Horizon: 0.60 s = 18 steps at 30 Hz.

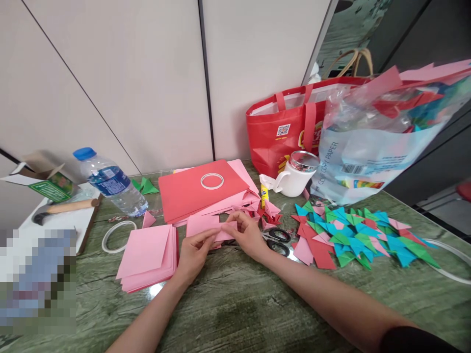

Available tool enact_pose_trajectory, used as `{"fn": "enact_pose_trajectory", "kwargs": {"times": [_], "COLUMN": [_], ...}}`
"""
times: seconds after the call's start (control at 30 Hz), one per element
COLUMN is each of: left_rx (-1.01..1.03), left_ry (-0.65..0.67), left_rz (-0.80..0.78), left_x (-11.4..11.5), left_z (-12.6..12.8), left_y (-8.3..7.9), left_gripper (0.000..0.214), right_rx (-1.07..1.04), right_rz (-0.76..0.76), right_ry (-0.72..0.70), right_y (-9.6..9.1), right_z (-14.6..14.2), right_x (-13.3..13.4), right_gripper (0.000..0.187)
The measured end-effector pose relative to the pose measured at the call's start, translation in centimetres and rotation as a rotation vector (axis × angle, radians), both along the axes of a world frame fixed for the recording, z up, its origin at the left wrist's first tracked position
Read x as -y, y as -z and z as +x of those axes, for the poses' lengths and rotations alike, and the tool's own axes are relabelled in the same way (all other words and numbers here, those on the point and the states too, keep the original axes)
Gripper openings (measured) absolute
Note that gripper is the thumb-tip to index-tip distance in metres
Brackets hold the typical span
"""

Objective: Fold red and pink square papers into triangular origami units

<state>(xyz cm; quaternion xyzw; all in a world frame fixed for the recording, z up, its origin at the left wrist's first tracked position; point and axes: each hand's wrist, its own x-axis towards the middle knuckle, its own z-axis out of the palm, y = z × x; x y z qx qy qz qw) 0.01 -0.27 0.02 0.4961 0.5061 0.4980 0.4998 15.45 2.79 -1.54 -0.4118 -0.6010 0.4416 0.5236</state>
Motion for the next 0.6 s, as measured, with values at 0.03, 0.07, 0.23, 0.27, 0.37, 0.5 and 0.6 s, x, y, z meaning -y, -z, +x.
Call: {"fn": "enact_pose_trajectory", "kwargs": {"times": [0.03, 0.07, 0.23, 0.27, 0.37, 0.5, 0.6], "left_rx": [-0.008, -0.016, 0.002, 0.006, 0.007, -0.042, -0.065], "left_ry": [-0.009, -0.016, -0.021, -0.021, -0.032, -0.048, -0.053], "left_rz": [0.007, 0.013, 0.003, -0.001, -0.001, 0.017, 0.016], "left_x": [0.0, 0.02, 0.21, 0.25, 0.3, 0.29, 0.28], "left_z": [0.0, -0.01, -0.04, -0.04, -0.07, -0.19, -0.28], "left_y": [0.06, 0.11, 0.24, 0.27, 0.32, 0.18, 0.09], "left_gripper": [0.022, 0.022, 0.024, 0.024, 0.026, 0.027, 0.027], "right_rx": [0.021, 0.041, 0.07, 0.062, 0.018, -0.03, -0.026], "right_rz": [0.021, 0.043, 0.105, 0.099, 0.054, 0.024, 0.056], "right_ry": [0.001, 0.002, -0.016, -0.016, -0.014, -0.062, -0.085], "right_y": [-0.1, -0.21, -0.33, -0.24, 0.12, 0.39, 0.36], "right_z": [-0.01, 0.0, 0.01, -0.03, -0.2, -0.27, -0.24], "right_x": [0.12, 0.24, 0.63, 0.64, 0.59, 0.52, 0.49], "right_gripper": [0.013, 0.012, 0.027, 0.03, 0.037, 0.045, 0.047]}}
